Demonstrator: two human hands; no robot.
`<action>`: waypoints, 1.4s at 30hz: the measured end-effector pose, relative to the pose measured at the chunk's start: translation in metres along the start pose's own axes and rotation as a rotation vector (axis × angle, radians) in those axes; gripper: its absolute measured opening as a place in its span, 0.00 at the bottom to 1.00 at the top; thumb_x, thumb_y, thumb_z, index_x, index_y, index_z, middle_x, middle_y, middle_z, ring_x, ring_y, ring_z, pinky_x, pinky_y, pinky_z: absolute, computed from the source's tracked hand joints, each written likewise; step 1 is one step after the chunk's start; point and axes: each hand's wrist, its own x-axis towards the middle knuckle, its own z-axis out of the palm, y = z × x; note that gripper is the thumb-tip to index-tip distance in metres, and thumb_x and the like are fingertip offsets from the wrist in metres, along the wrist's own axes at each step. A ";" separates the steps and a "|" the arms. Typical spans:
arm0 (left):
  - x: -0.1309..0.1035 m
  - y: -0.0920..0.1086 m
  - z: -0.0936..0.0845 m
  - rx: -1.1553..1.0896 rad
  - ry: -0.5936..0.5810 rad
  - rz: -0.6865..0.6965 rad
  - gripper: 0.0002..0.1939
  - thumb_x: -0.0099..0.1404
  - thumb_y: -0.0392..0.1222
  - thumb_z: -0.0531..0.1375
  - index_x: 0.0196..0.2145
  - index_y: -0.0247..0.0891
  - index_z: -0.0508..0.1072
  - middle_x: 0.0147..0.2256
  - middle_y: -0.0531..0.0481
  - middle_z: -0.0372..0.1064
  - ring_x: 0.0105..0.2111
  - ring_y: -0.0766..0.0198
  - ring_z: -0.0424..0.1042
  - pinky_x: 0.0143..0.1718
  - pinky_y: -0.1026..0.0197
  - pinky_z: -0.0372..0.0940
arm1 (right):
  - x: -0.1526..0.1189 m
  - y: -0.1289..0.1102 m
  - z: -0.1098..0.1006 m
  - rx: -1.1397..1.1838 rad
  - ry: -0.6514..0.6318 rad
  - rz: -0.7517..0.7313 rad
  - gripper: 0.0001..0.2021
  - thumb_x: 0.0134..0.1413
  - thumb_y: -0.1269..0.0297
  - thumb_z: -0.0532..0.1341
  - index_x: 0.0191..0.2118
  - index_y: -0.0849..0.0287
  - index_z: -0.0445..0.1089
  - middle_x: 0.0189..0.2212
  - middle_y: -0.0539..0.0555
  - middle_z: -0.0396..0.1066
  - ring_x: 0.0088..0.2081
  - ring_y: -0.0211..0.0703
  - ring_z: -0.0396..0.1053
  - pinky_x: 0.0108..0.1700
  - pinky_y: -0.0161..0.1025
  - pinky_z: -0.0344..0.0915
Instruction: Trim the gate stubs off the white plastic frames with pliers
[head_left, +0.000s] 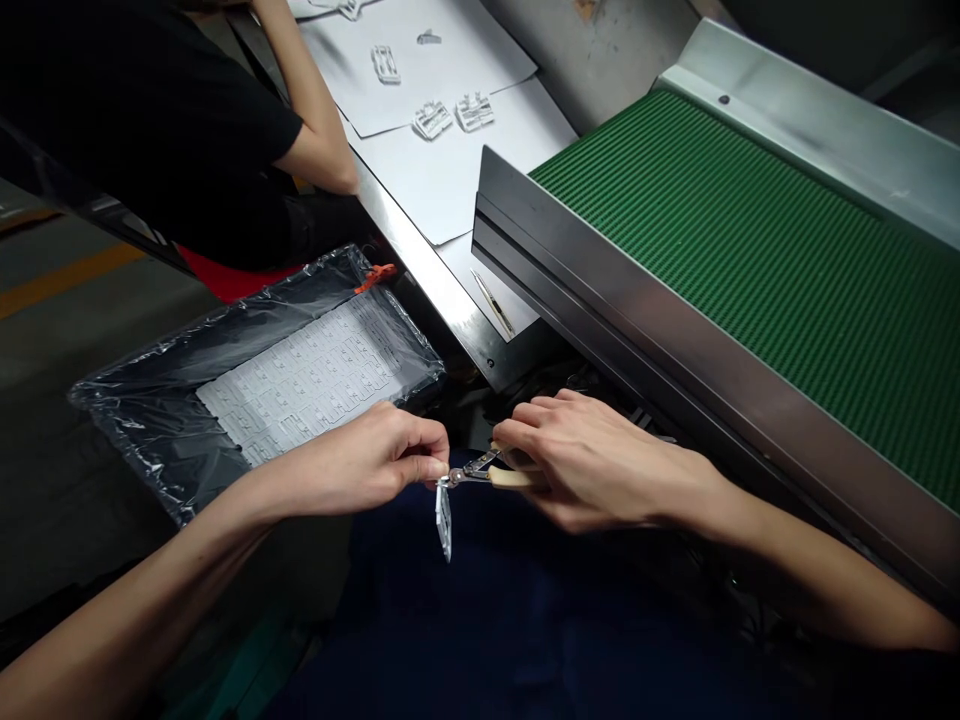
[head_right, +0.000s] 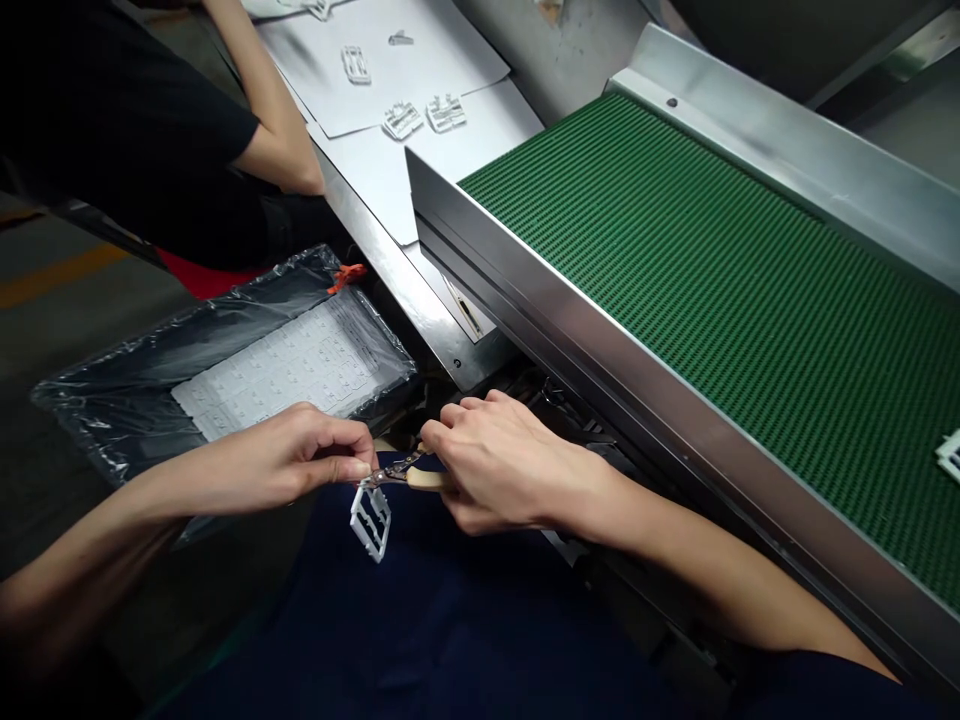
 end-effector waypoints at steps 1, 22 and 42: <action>0.001 0.000 0.000 0.007 -0.002 0.002 0.11 0.64 0.43 0.52 0.28 0.39 0.70 0.21 0.57 0.59 0.20 0.68 0.55 0.21 0.65 0.50 | 0.000 -0.001 -0.002 -0.018 0.003 -0.003 0.08 0.44 0.63 0.59 0.31 0.58 0.62 0.27 0.53 0.64 0.27 0.40 0.61 0.32 0.40 0.53; 0.012 -0.032 0.077 -1.069 0.284 0.013 0.17 0.64 0.49 0.55 0.49 0.40 0.65 0.43 0.44 0.66 0.42 0.57 0.68 0.43 0.56 0.63 | -0.015 0.031 0.066 0.609 0.066 0.542 0.08 0.52 0.60 0.56 0.33 0.58 0.67 0.23 0.50 0.68 0.22 0.36 0.62 0.23 0.33 0.51; 0.027 -0.022 0.077 -1.200 0.193 -0.049 0.31 0.67 0.59 0.40 0.34 0.33 0.72 0.27 0.45 0.68 0.23 0.66 0.63 0.28 0.61 0.63 | -0.006 0.020 0.053 0.116 0.240 0.225 0.09 0.48 0.66 0.54 0.38 0.58 0.62 0.30 0.51 0.62 0.30 0.38 0.59 0.34 0.36 0.54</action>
